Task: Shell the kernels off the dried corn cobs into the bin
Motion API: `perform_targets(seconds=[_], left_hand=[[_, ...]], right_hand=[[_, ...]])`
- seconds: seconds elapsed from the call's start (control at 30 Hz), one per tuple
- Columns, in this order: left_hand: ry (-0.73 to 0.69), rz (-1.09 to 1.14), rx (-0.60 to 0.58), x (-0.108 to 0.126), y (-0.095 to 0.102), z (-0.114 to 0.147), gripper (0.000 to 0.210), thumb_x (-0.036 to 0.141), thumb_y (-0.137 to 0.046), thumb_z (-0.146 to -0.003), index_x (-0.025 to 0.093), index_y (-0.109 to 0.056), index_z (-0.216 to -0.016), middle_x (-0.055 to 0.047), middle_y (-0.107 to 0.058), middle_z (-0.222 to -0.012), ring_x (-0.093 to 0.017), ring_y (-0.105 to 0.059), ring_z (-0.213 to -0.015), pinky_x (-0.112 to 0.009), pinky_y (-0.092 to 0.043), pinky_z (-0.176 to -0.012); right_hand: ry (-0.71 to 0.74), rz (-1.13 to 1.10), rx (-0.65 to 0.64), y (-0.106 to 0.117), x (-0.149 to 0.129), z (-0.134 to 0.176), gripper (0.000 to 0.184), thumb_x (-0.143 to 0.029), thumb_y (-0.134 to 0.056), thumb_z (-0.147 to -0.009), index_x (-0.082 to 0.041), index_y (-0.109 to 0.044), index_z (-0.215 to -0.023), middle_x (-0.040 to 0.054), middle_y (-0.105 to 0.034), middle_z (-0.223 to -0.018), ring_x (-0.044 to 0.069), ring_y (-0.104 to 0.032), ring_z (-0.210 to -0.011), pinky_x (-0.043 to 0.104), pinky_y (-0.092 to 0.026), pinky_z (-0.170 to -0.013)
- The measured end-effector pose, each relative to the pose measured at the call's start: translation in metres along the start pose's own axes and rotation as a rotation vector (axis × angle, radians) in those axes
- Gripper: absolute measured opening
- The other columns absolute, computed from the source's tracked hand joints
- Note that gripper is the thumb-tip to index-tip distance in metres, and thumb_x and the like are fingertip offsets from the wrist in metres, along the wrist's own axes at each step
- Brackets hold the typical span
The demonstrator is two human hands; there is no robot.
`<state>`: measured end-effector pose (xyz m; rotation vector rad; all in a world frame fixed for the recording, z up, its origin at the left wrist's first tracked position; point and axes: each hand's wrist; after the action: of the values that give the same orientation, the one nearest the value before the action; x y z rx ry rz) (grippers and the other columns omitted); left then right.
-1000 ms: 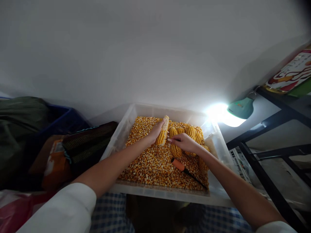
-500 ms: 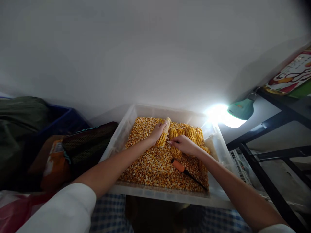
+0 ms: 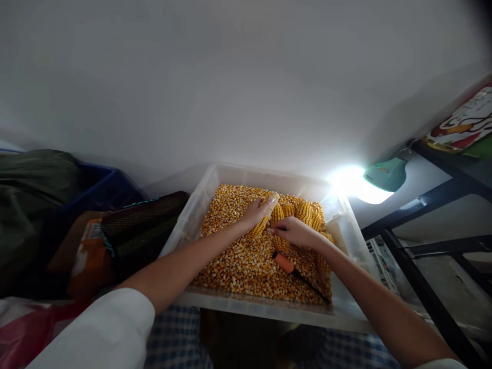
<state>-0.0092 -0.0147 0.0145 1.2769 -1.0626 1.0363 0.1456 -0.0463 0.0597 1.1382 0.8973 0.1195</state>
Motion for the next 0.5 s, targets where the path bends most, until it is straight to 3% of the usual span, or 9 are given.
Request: perform_targets(seconds=[0.17, 0.5], left_hand=[[0.070, 0.078, 0.023, -0.0015, -0.0010, -0.0025, 0.038, 0.054, -0.048, -0.068, 0.017, -0.056, -0.071, -0.002, -0.059, -0.069, -0.015, -0.052, -0.070, -0.024, -0.037, -0.063], [0.152, 0.233, -0.063, -0.0029, -0.0021, -0.0053, 0.037, 0.051, -0.048, -0.069, 0.016, -0.059, -0.076, -0.003, -0.061, -0.067, -0.018, -0.055, -0.068, -0.027, -0.041, -0.063]], right_hand=[[0.005, -0.016, -0.004, 0.0024, -0.0003, 0.0004, 0.036, -0.039, -0.038, -0.080, -0.014, -0.056, -0.061, -0.0040, -0.036, -0.048, 0.006, -0.032, -0.047, 0.020, -0.021, -0.047], [0.002, -0.009, 0.002, 0.0018, 0.0004, -0.0001, 0.036, -0.038, -0.040, -0.080, -0.013, -0.054, -0.058, -0.0044, -0.034, -0.047, 0.006, -0.031, -0.046, 0.020, -0.020, -0.046]])
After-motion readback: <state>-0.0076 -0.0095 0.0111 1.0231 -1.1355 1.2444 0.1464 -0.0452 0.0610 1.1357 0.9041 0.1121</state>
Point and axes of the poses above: each hand's wrist, its own z-axis away from the middle knuckle, its own y-axis out of the back of the hand, x = y × z
